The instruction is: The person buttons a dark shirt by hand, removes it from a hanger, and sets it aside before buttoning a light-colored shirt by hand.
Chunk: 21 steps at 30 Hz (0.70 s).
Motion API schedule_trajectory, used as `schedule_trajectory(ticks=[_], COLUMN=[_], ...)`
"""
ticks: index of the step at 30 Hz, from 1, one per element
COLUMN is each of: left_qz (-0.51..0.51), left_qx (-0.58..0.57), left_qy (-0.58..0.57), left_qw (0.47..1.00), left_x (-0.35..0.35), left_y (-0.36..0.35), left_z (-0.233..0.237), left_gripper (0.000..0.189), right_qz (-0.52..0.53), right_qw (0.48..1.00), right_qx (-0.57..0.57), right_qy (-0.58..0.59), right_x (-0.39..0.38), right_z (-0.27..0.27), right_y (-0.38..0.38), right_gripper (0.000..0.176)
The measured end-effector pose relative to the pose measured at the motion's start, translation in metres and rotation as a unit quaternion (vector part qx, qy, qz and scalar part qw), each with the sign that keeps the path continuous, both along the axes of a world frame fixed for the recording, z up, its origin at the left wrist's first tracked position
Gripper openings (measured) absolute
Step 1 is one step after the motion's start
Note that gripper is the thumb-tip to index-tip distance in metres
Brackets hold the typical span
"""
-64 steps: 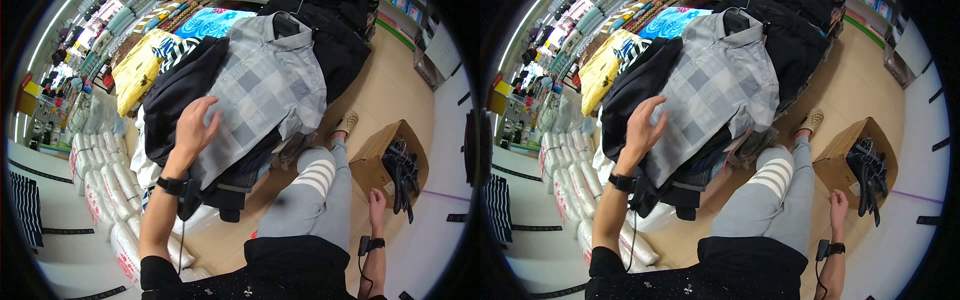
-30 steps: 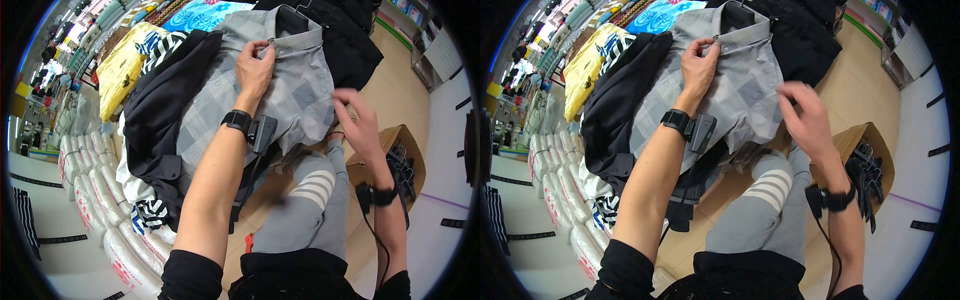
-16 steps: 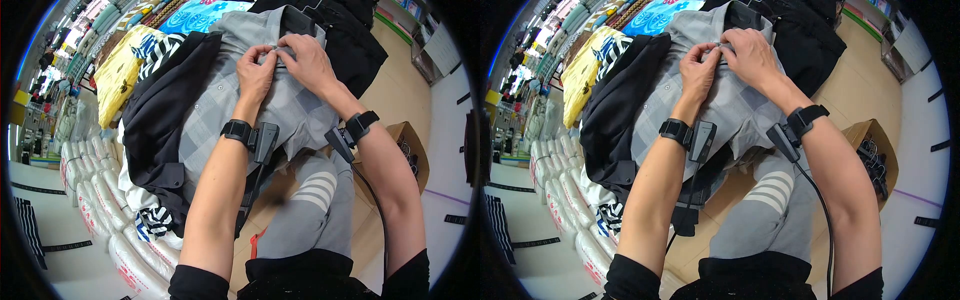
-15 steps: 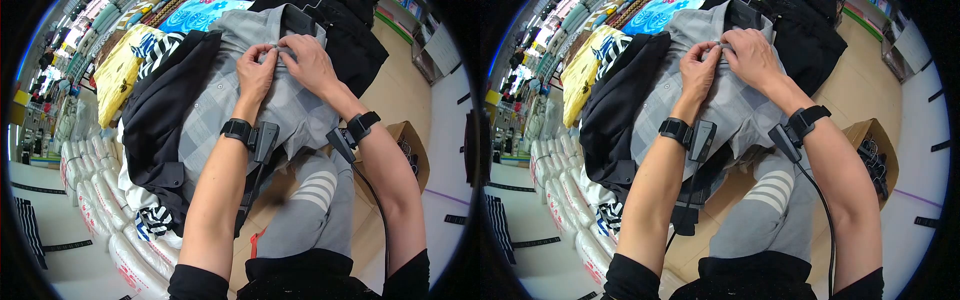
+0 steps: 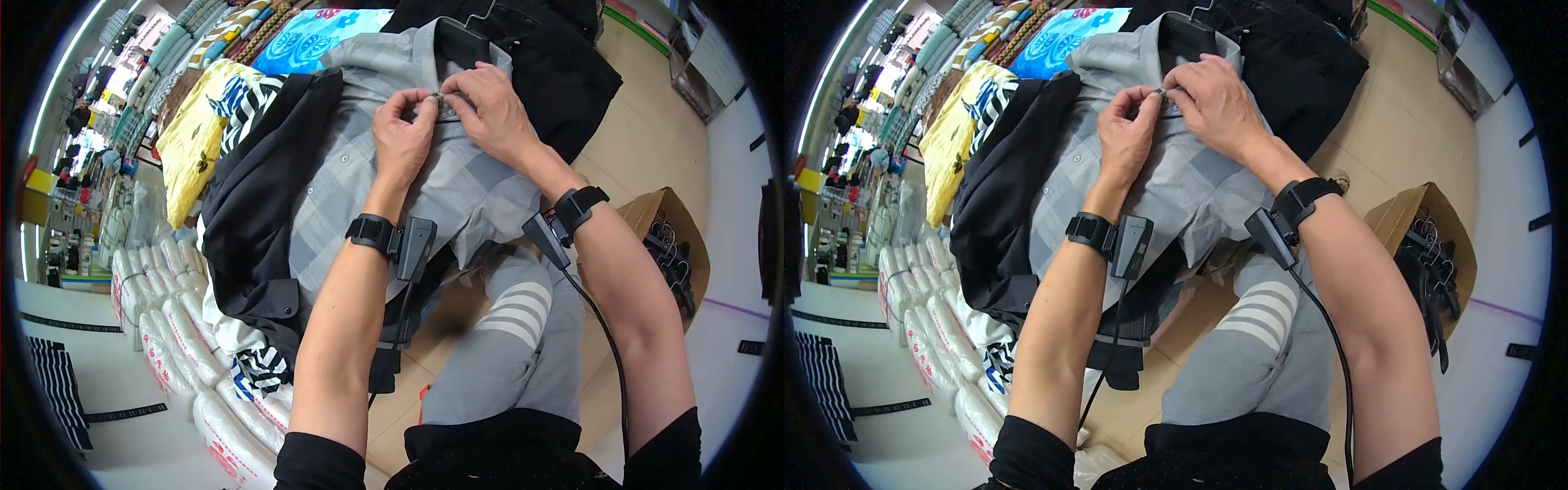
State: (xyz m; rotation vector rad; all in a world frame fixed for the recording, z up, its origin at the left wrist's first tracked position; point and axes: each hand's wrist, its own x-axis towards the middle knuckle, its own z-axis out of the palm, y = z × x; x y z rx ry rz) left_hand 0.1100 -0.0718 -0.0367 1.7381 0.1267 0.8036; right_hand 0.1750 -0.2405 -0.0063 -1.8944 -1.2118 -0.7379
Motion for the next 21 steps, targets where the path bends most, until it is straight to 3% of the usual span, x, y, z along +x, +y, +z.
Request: schedule_trajectory(ticks=[9, 21], left_qz=[-0.083, -0.151], left_qx=[-0.007, -0.104], left_qy=[0.065, 0.177], left_qw=[0.994, 0.967], left_x=[-0.008, -0.012], left_y=[0.006, 0.015], left_z=[0.008, 0.025], left_gripper=[0.019, 0.020], right_qz=[0.025, 0.031], right_qw=[0.999, 0.995], right_qx=[0.005, -0.010], right_qy=[0.044, 0.093], right_x=[0.007, 0.010], right_z=[-0.004, -0.007], right_y=[-0.003, -0.004], right_gripper=[0.009, 0.018])
